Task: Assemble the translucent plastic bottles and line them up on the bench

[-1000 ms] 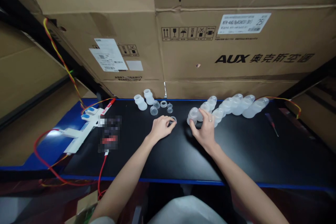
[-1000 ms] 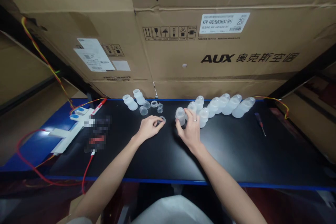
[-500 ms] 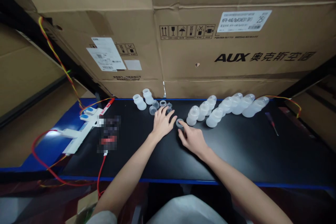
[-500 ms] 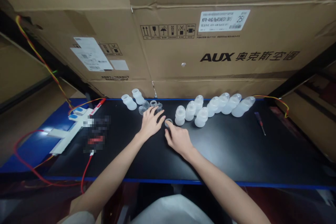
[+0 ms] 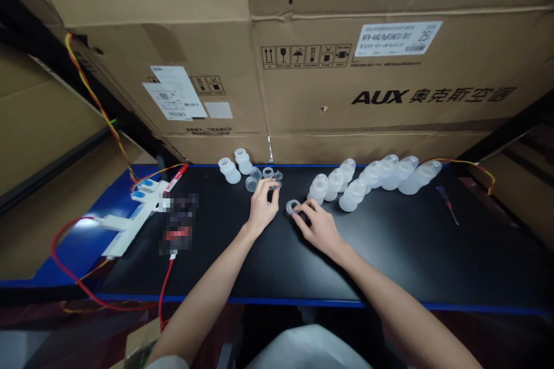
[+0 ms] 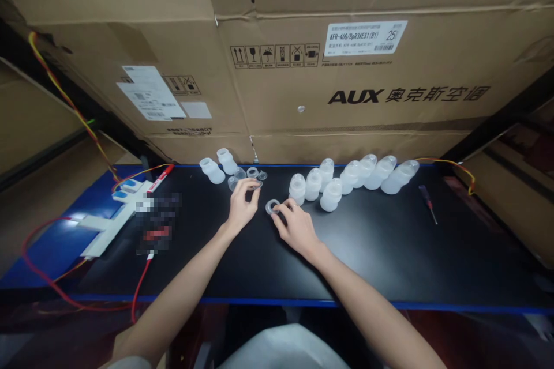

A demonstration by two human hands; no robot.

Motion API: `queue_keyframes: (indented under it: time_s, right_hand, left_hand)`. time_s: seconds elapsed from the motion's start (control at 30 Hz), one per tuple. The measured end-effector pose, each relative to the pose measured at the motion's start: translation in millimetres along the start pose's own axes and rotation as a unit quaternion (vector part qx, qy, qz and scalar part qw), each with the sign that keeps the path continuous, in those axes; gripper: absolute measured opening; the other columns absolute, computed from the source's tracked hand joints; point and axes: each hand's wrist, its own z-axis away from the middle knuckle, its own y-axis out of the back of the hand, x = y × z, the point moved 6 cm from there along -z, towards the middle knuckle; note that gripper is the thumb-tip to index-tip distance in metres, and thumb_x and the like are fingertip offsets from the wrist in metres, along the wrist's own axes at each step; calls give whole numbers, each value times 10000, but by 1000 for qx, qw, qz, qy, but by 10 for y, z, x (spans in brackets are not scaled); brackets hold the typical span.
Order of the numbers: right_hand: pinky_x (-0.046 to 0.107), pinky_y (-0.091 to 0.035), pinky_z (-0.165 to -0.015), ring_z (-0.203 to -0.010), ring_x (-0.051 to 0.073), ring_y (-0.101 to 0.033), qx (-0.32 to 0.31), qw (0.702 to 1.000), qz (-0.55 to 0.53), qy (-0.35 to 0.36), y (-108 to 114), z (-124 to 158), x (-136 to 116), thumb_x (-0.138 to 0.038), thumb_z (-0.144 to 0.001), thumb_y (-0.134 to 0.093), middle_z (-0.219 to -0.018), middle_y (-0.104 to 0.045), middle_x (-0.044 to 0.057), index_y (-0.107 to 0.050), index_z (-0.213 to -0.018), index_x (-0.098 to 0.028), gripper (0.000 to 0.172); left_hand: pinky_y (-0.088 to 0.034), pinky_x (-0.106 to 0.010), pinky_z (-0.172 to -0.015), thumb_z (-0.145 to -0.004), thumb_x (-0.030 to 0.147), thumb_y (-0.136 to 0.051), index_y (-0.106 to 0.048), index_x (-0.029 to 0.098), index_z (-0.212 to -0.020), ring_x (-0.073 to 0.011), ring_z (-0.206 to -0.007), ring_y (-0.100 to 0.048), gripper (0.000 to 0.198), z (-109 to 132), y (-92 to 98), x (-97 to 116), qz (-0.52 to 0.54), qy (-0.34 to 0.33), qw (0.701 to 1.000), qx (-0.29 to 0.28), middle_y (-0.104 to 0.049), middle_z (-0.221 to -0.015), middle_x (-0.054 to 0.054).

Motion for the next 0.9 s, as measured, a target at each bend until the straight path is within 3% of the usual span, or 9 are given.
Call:
queue_keyframes:
  time_s: [0.13, 0.23, 0.37, 0.47, 0.53, 0.67, 0.8, 0.9]
  right_hand:
    - [309, -557, -746, -807, 180, -711, 47, 992, -113, -20, 56, -29, 59, -388, -1117, -541, -1153, -701, 65, -682, -1207, -250, 217]
    - [307, -564, -687, -848, 195, -712, 73, 975, -209, -24, 105, -52, 75, -427, -1116, -534, -1241, -720, 100, -664, -1218, -237, 251]
    - [311, -579, -663, -800, 189, -709, 68, 942, -326, -29, 112, -61, 72, -473, -1078, -615, -1202, -745, 110, -633, -1233, -229, 289]
    - [312, -592, -660, -759, 172, -700, 56, 919, -389, -25, 83, -58, 71, -467, -1033, -688, -1156, -734, 90, -524, -1406, -245, 464]
    - [311, -597, -668, -782, 170, -698, 49, 910, -410, -22, 67, -59, 73, -462, -1019, -705, -1183, -711, 92, -502, -1472, -254, 538]
    - [300, -581, -675, -798, 160, -679, 47, 914, -402, -22, 81, -63, 75, -451, -1031, -689, -1209, -677, 89, -629, -1397, -254, 420]
    - [296, -570, -687, -809, 171, -663, 10, 931, -364, 14, 80, -63, 22, -439, -1009, -723, -1087, -679, 64, -701, -1313, -251, 357]
    - [288, -561, -672, -764, 159, -646, -21, 931, -363, 23, 58, -56, 18, -451, -999, -733, -1042, -669, 54, -715, -1303, -242, 369]
  left_hand:
    - [-644, -350, -861, -1054, 307, -620, -666, 206, -1110, -209, -1000, -780, 125, 17, -12, 21, 122, 49, 991, -2, -781, -1134, -108]
    - [-646, -336, -821, -1026, 345, -690, -652, 202, -1140, -184, -841, -790, 187, 55, -51, 81, 188, 86, 977, -42, -816, -1005, -77]
    - [-620, -295, -758, -948, 381, -795, -741, 189, -972, -179, -815, -761, 201, 73, -87, 222, 215, 78, 967, -109, -792, -929, -62]
    - [-599, -288, -716, -926, 390, -817, -774, 186, -929, -180, -804, -739, 209, 44, -75, 289, 244, 71, 958, -132, -768, -917, -64]
    - [-573, -286, -689, -914, 379, -834, -789, 184, -880, -170, -753, -711, 203, 24, -74, 328, 249, 59, 954, -159, -757, -864, -59]
    - [-550, -308, -702, -912, 370, -841, -800, 186, -847, -173, -726, -687, 200, 31, -87, 385, 236, 35, 950, -201, -766, -814, -63]
    - [-558, -288, -680, -875, 390, -872, -729, 184, -807, -150, -693, -658, 260, 75, -91, 363, 233, 47, 956, -174, -708, -789, -27]
    - [-604, -285, -692, -799, 391, -927, -707, 199, -990, -155, -760, -696, 349, 108, -97, 304, 250, 72, 955, -145, -699, -928, -27]
